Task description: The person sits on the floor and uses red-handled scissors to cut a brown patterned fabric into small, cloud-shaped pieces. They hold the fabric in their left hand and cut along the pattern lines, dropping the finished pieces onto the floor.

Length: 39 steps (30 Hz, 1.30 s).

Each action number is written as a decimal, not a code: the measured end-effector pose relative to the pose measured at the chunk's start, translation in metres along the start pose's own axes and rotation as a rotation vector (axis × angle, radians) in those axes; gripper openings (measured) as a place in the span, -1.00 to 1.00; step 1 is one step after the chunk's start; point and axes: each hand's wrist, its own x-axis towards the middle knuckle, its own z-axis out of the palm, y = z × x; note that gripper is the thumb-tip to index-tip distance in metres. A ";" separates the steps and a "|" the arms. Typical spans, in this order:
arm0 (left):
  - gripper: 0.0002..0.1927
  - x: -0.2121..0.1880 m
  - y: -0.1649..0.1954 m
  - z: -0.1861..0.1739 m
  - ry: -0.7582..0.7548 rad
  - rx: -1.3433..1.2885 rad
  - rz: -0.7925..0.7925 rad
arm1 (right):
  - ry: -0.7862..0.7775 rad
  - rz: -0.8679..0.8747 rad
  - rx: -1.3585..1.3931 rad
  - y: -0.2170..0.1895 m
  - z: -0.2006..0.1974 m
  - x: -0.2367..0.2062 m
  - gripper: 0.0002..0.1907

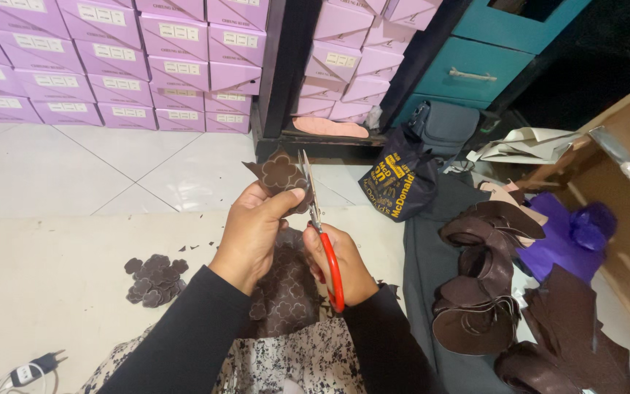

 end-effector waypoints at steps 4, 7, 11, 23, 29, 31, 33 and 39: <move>-0.90 0.001 0.005 -0.002 -0.042 -0.053 -0.038 | -0.029 -0.013 -0.007 -0.003 -0.001 -0.001 -0.56; -0.90 0.001 0.006 -0.003 -0.047 -0.059 -0.059 | -0.027 0.024 -0.015 -0.004 -0.003 -0.002 -0.57; -0.89 0.001 0.008 -0.004 -0.052 -0.072 -0.082 | -0.021 0.028 0.028 -0.001 -0.002 0.000 -0.57; -0.84 0.009 0.006 -0.012 -0.056 0.144 0.013 | -0.204 -0.018 -0.048 0.000 -0.009 -0.001 -0.58; -0.80 0.010 0.002 -0.015 -0.096 0.278 0.208 | -0.240 0.002 -0.012 -0.003 -0.008 -0.003 -0.59; -0.81 0.011 0.002 -0.014 -0.091 0.271 0.212 | -0.226 -0.015 -0.048 -0.005 -0.008 -0.002 -0.58; -0.80 0.010 0.003 -0.014 -0.074 0.301 0.215 | -0.198 -0.031 -0.080 -0.005 -0.007 -0.002 -0.56; -0.80 0.007 0.003 -0.011 -0.055 0.328 0.236 | -0.122 0.006 -0.082 -0.005 -0.004 0.000 -0.56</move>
